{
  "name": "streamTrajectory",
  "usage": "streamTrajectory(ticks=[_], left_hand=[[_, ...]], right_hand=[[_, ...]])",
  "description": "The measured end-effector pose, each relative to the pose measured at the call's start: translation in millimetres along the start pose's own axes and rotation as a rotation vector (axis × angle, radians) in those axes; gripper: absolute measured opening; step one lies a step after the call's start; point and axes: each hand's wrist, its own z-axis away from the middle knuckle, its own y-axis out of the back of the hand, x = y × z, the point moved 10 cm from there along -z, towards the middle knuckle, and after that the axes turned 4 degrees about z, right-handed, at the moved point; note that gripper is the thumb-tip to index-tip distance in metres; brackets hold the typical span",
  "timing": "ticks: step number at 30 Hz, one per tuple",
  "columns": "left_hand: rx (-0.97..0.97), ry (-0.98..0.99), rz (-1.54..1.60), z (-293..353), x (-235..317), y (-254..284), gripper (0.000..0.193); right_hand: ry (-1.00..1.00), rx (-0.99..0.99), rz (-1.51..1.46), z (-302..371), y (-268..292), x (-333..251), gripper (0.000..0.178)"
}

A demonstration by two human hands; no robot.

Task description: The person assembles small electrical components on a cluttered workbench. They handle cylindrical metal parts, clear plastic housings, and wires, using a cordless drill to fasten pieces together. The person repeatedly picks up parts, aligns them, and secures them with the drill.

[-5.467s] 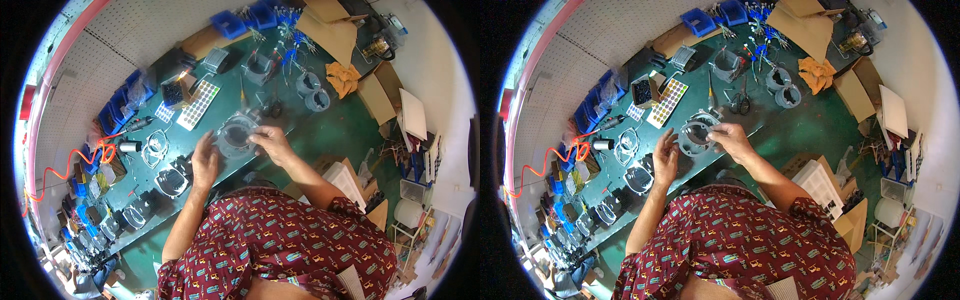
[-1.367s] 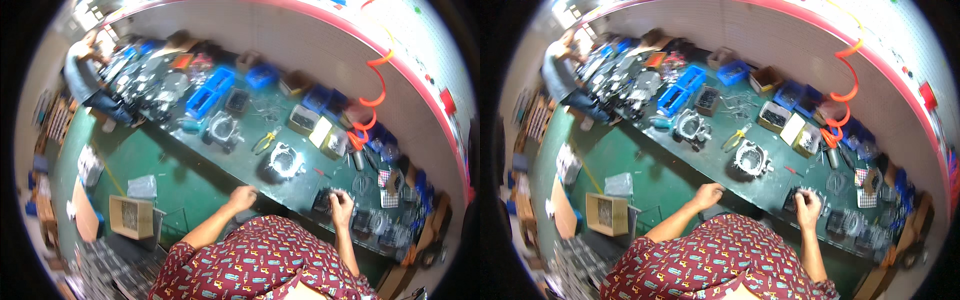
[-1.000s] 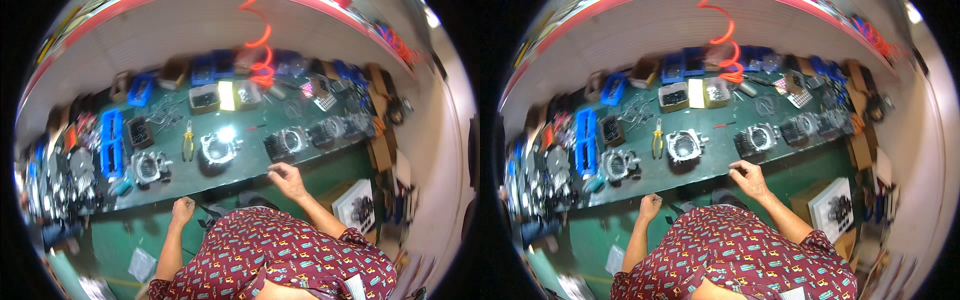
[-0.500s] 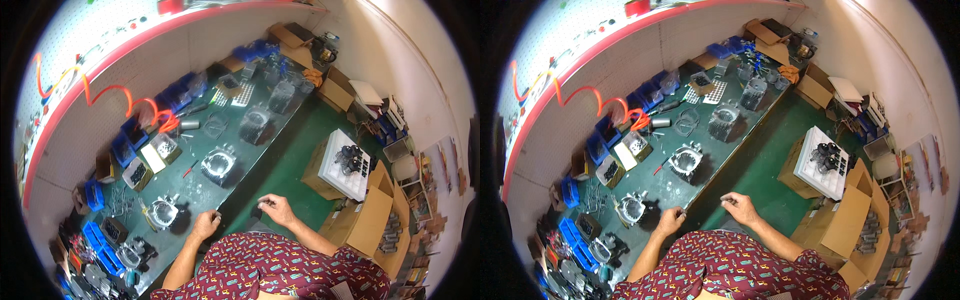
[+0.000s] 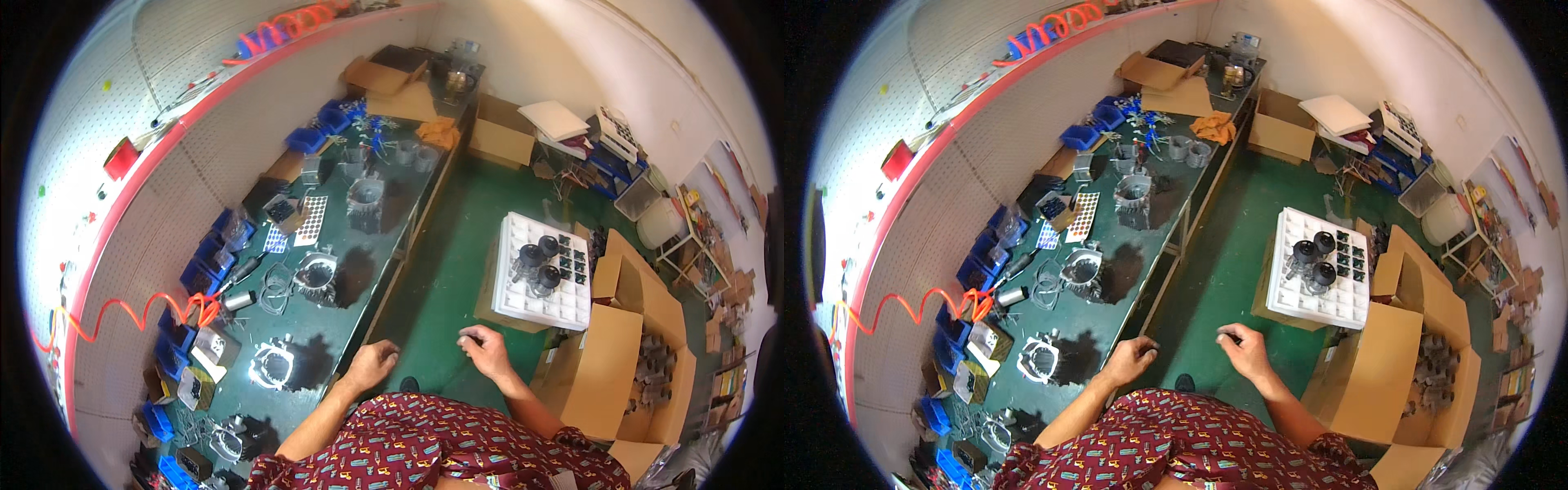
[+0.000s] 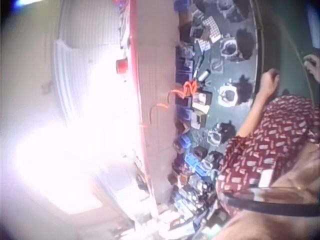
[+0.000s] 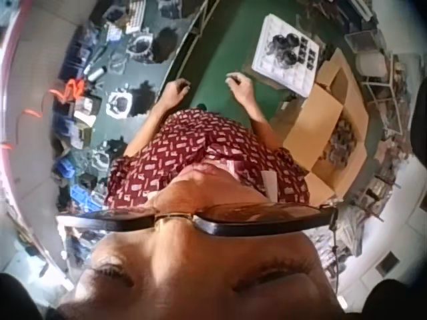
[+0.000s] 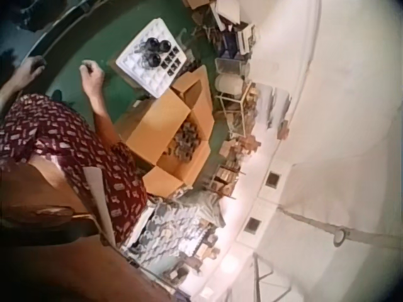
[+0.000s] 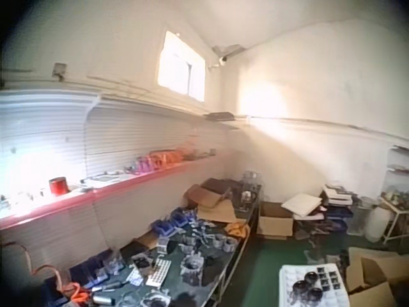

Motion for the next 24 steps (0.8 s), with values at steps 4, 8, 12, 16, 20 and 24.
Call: streamTrajectory(ticks=[4, 8, 12, 16, 20, 24], left_hand=[[-0.151, -0.062, -0.098, -64, 24, -28, 0.027], [-0.162, -0.132, -0.162, -123, 28, -39, 0.03], [-0.139, -0.132, -0.156, -187, 33, -33, 0.039], [-0.092, -0.137, -0.166, -259, 30, -20, 0.062], [0.005, -0.085, -0.149, -338, 19, -11, 0.073], [0.164, 0.03, -0.039, -414, 5, 9, 0.078]], right_hand=[[-0.177, 0.142, -0.125, -2, 41, 35, 0.018], [-0.241, 0.174, -0.2, -12, 34, 66, 0.017], [-0.15, 0.112, -0.167, -67, 19, 49, 0.018], [-0.032, 0.063, -0.032, -142, 23, 12, 0.019], [0.002, 0.075, 0.076, -208, 37, -11, 0.022], [0.078, 0.078, 0.149, -281, 53, -25, 0.026]])
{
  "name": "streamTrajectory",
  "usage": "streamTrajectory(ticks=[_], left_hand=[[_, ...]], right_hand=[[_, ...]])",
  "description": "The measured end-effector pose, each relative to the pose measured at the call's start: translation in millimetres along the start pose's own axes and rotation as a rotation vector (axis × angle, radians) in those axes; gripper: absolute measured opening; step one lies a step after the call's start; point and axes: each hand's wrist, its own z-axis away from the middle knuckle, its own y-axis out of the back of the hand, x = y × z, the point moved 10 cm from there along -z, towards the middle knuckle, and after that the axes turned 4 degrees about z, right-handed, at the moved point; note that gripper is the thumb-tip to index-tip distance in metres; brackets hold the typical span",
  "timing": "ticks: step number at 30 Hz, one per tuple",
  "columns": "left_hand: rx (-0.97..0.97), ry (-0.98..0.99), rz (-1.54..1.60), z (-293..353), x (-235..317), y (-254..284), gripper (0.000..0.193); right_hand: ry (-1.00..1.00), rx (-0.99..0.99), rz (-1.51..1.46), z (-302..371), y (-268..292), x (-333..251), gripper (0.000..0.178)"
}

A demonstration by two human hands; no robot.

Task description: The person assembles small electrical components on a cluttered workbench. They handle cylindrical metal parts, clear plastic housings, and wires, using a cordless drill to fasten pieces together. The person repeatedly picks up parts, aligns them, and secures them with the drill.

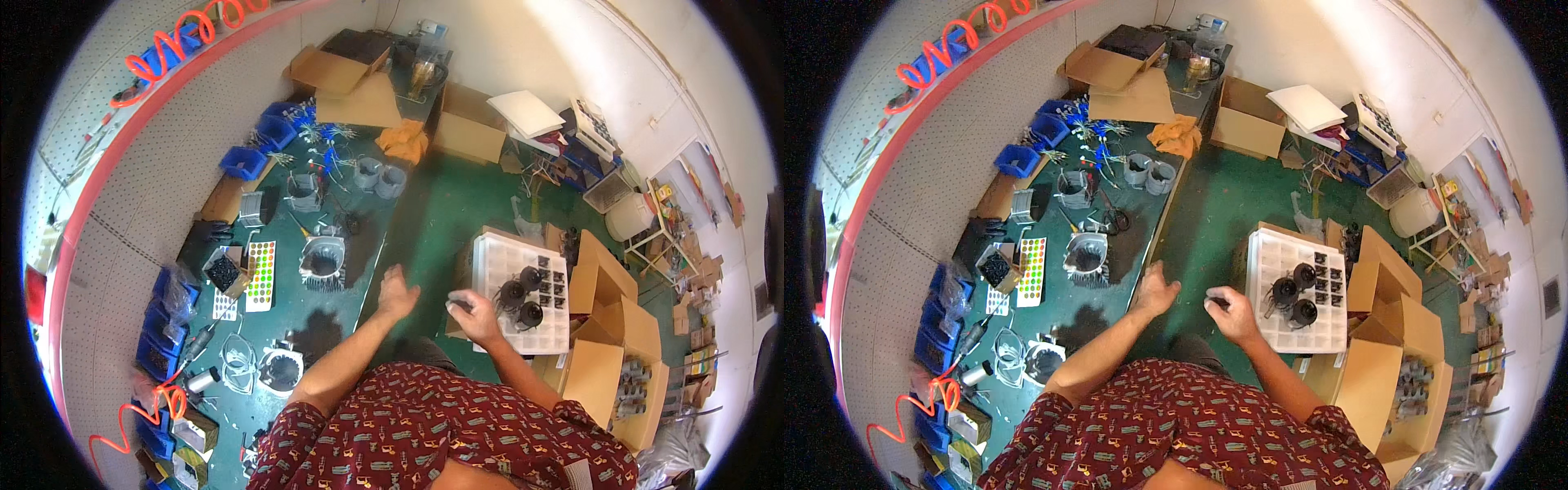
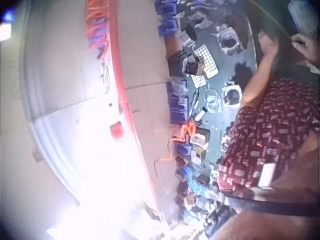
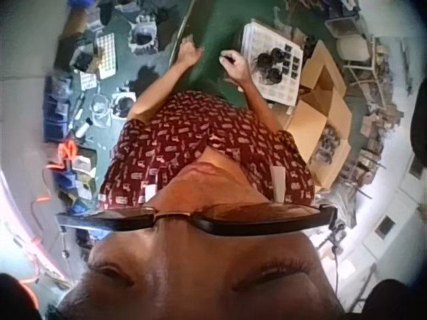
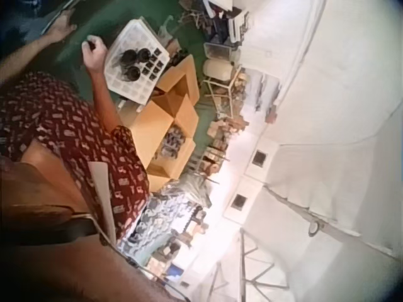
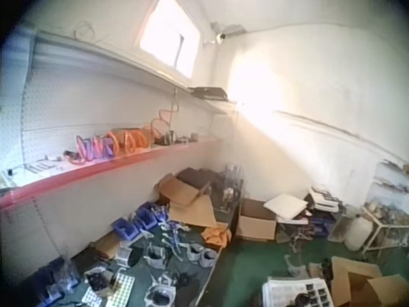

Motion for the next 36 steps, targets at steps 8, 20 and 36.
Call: streamTrajectory(ticks=[8, 20, 36], left_hand=[[0.426, 0.304, 0.044, -136, -96, 29, 0.079], [0.518, 0.953, -0.305, -205, -167, 85, 0.055], [0.677, 0.812, 0.085, -183, -148, 53, 0.043]], right_hand=[[-0.093, -0.121, 0.073, -242, -25, 96, 0.042], [-0.714, -0.286, -0.12, -478, -145, 227, 0.079], [-1.15, -0.394, -1.17, -418, -129, 212, 0.027]])
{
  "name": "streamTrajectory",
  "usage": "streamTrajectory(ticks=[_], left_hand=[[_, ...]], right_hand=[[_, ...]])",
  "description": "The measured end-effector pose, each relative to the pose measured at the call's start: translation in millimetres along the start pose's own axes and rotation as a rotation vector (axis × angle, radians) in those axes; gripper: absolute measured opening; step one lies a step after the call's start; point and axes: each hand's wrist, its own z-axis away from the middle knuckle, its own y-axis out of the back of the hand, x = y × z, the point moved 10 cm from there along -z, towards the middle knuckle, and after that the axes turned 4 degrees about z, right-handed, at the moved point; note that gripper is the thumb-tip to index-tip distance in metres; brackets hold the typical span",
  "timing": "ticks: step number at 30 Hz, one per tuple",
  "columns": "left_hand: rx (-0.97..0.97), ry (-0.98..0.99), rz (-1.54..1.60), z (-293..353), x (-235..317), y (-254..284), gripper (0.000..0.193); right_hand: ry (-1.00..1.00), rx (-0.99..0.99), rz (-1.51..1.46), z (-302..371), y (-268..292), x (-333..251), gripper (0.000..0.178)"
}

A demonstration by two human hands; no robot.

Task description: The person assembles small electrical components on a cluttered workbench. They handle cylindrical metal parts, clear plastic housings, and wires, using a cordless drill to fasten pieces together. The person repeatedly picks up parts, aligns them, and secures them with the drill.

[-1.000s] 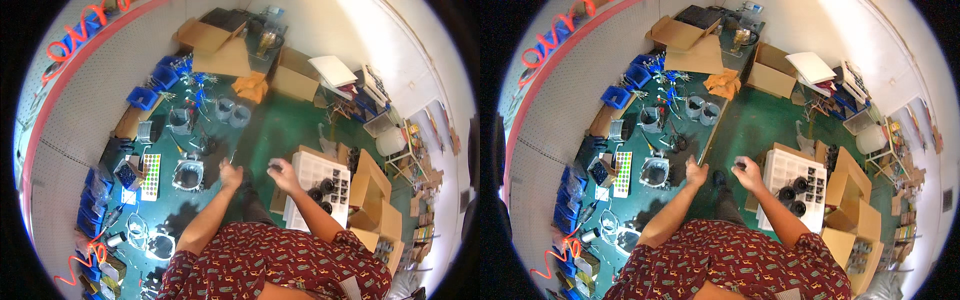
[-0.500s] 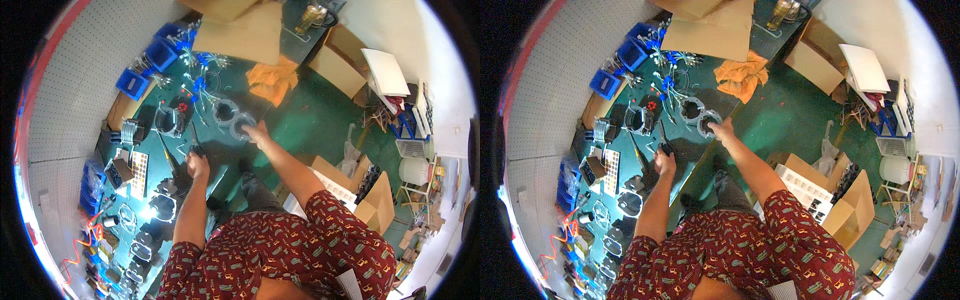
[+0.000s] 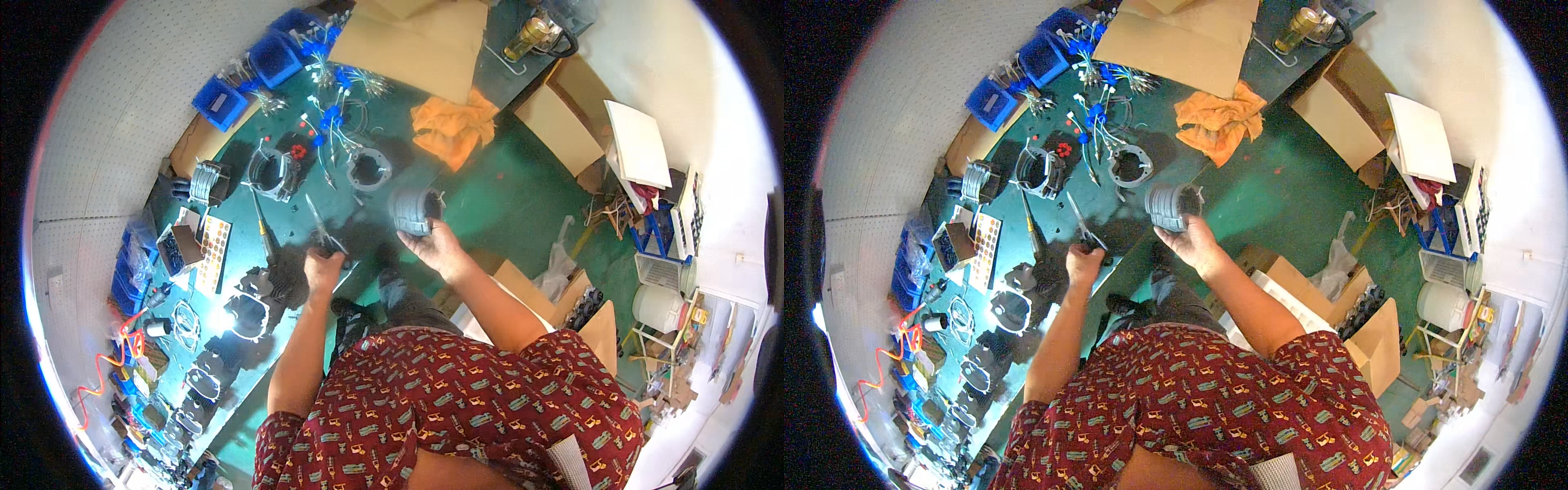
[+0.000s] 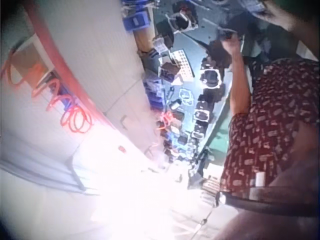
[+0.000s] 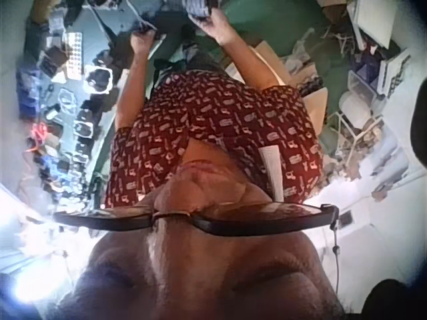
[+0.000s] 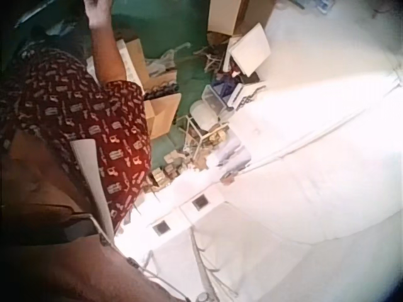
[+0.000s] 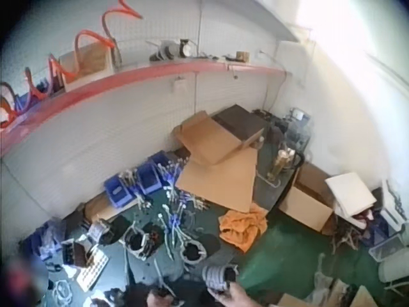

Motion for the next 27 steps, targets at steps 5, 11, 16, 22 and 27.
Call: streamTrajectory(ticks=[5, 11, 16, 22, 27], left_hand=[[-0.115, -0.183, 0.162, 64, 58, 19, 0.032], [-0.19, -0.631, -0.146, 138, 126, 59, 0.047], [-0.165, -0.654, -0.195, 164, 104, 86, 0.047], [-0.079, -0.659, -0.052, 187, 91, 125, 0.041], [-0.118, -0.656, 0.035, 195, 83, 135, 0.05]], right_hand=[[-0.005, -0.139, -0.144, 31, -50, 14, 0.031], [0.137, -0.204, -0.136, 69, -91, 33, 0.037], [0.109, -0.279, -0.209, 111, -128, 71, 0.035], [0.037, -0.462, -0.181, 145, -156, 118, 0.035], [0.088, -0.521, -0.107, 162, -167, 138, 0.037]])
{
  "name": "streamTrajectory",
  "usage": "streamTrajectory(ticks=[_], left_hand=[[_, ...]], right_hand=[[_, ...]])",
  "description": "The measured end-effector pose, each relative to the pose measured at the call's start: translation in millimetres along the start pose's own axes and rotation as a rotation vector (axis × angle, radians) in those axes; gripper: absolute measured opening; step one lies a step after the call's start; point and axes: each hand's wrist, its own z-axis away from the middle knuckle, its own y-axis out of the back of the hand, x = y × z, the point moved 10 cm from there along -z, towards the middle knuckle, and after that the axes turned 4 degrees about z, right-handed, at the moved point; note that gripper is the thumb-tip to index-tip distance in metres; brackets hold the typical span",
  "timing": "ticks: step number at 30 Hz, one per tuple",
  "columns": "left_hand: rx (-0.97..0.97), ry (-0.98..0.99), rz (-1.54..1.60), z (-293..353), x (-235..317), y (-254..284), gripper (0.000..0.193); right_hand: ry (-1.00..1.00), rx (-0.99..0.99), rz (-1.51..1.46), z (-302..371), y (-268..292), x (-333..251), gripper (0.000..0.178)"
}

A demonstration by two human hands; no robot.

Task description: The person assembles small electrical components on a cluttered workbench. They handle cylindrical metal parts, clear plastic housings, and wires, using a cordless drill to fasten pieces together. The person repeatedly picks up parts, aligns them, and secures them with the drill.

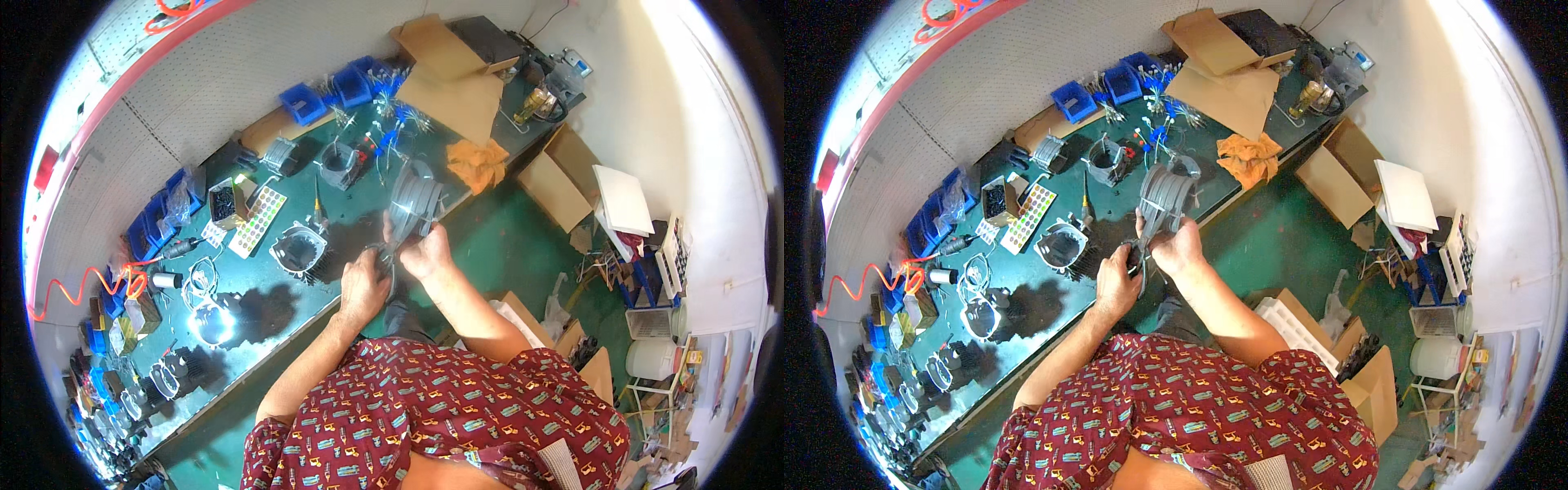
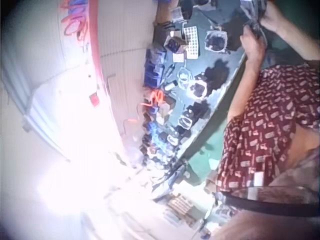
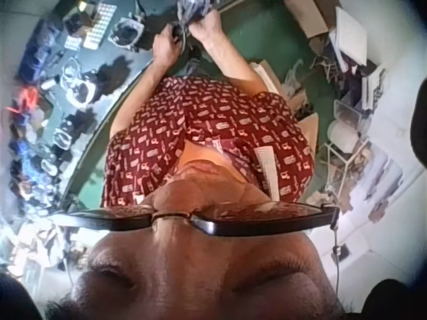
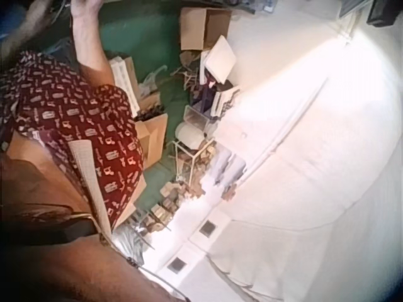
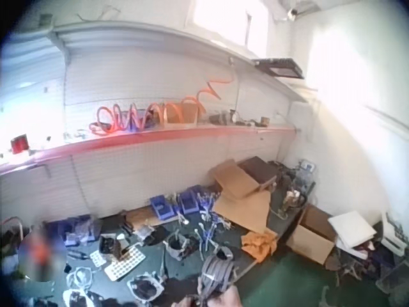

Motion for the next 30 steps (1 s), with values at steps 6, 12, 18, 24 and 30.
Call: streamTrajectory(ticks=[6, 12, 18, 24, 30], left_hand=[[0.066, -0.129, 0.19, 5, 12, 21, 0.044], [-0.043, -0.012, 0.168, 13, -15, 14, 0.03], [-0.073, -0.095, 0.171, 34, 1, 42, 0.033], [-0.181, -0.164, -0.027, 32, 35, 101, 0.048], [-0.26, -0.129, -0.179, 33, 27, 119, 0.053]], right_hand=[[0.051, -0.045, 0.19, 13, -9, 10, 0.034], [0.099, -0.113, 0.272, 16, -13, 8, 0.028], [0.471, 0.061, 0.685, 37, -25, -39, 0.053], [0.818, -0.186, 1.586, 68, -82, -66, 0.064], [0.901, -0.309, 1.741, 79, -108, -50, 0.067]])
